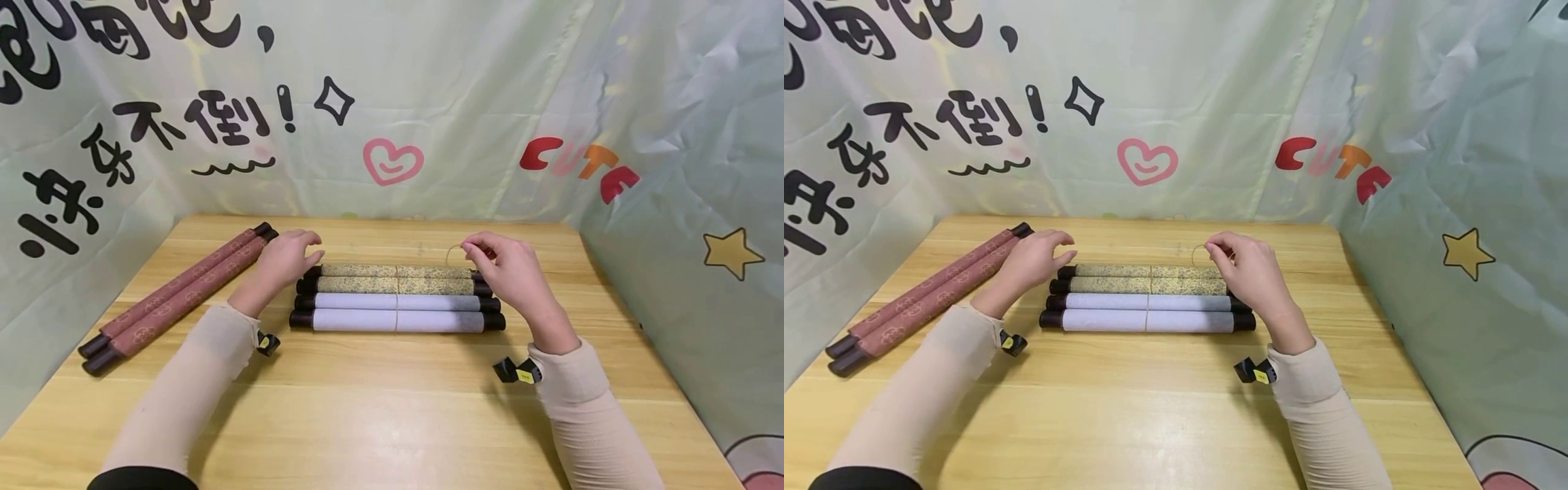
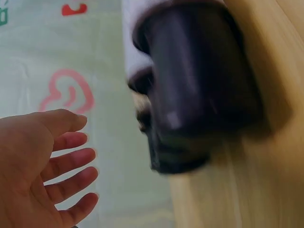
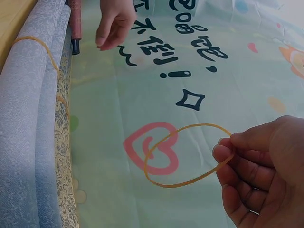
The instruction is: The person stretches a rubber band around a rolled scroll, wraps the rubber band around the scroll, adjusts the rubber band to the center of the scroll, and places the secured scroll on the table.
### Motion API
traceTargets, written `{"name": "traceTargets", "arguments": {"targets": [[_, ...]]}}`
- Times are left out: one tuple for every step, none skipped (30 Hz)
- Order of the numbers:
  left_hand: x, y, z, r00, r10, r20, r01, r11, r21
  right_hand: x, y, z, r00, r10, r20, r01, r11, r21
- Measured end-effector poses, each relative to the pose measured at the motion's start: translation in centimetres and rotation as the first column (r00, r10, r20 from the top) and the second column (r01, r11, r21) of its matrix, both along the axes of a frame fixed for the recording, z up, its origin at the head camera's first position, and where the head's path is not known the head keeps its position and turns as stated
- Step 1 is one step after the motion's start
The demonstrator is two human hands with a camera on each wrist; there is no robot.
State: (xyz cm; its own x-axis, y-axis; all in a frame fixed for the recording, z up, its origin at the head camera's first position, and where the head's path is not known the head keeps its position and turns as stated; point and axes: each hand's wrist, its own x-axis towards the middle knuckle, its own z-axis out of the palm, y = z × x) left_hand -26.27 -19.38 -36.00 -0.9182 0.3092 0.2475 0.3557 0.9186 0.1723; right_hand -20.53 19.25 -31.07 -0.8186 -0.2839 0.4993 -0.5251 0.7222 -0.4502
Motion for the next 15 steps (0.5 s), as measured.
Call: {"name": "traceTargets", "arguments": {"targets": [[-0.1, -0.4, -0.1, 1.000, 0.011, 0.001, -0.011, 1.000, -0.015, 0.0, 0.0, 0.0, 1.000, 0.001, -0.002, -0.001, 1.000, -0.001], [-0.3, -0.9, -0.3, 1.000, 0.018, 0.002, -0.018, 0.999, -0.031, 0.0, 0.0, 0.0, 1.000, 0.001, -0.005, -0.001, 1.000, 0.000], [-0.5, -1.3, -0.4, 1.000, 0.023, 0.003, -0.023, 0.999, -0.045, 0.0, 0.0, 0.0, 1.000, 0.001, -0.007, -0.001, 1.000, 0.000], [-0.7, -1.7, -0.6, 1.000, 0.027, 0.006, -0.027, 0.998, -0.056, 0.0, 0.0, 0.0, 1.000, 0.002, -0.009, -0.002, 1.000, 0.000], [-0.9, -2.1, -0.7, 1.000, 0.030, 0.009, -0.029, 0.997, -0.068, 0.0, 0.0, 0.0, 1.000, 0.002, -0.011, -0.002, 1.000, 0.000], [-1.0, -2.5, -0.8, 0.999, 0.032, 0.013, -0.031, 0.996, -0.081, 0.0, 0.0, 0.0, 1.000, 0.002, -0.012, -0.002, 1.000, 0.000], [-1.2, -3.0, -1.0, 0.999, 0.037, 0.019, -0.035, 0.995, -0.090, 0.0, 0.0, 0.0, 1.000, 0.001, -0.013, -0.001, 1.000, 0.000], [-1.4, -3.4, -1.1, 0.999, 0.040, 0.022, -0.038, 0.994, -0.102, 0.1, 0.1, 0.0, 1.000, 0.001, -0.014, -0.001, 1.000, 0.001], [-1.6, -3.8, -1.3, 0.999, 0.043, 0.024, -0.040, 0.993, -0.115, 0.1, 0.1, 0.0, 1.000, 0.001, -0.016, -0.001, 1.000, 0.001], [-1.7, -4.2, -1.4, 0.999, 0.046, 0.024, -0.043, 0.991, -0.125, 0.1, 0.1, 0.0, 1.000, 0.001, -0.017, -0.001, 1.000, 0.001], [-1.9, -4.6, -1.6, 0.998, 0.051, 0.024, -0.047, 0.990, -0.136, 0.1, 0.1, 0.0, 1.000, 0.001, -0.018, -0.001, 1.000, 0.001], [-2.1, -5.1, -1.8, 0.998, 0.056, 0.023, -0.052, 0.988, -0.145, 0.0, 0.1, 0.0, 1.000, 0.002, -0.019, -0.002, 1.000, 0.001], [-2.3, -5.5, -2.0, 0.998, 0.059, 0.023, -0.055, 0.987, -0.150, 0.0, 0.1, 0.0, 1.000, 0.003, -0.021, -0.003, 1.000, 0.000], [-2.5, -5.9, -2.2, 0.998, 0.062, 0.022, -0.058, 0.986, -0.157, 0.0, 0.1, 0.0, 1.000, 0.004, -0.022, -0.004, 1.000, 0.001], [-2.6, -6.3, -2.4, 0.998, 0.064, 0.026, -0.060, 0.985, -0.159, 0.0, 0.1, 0.0, 1.000, 0.005, -0.024, -0.005, 1.000, 0.001]]}}
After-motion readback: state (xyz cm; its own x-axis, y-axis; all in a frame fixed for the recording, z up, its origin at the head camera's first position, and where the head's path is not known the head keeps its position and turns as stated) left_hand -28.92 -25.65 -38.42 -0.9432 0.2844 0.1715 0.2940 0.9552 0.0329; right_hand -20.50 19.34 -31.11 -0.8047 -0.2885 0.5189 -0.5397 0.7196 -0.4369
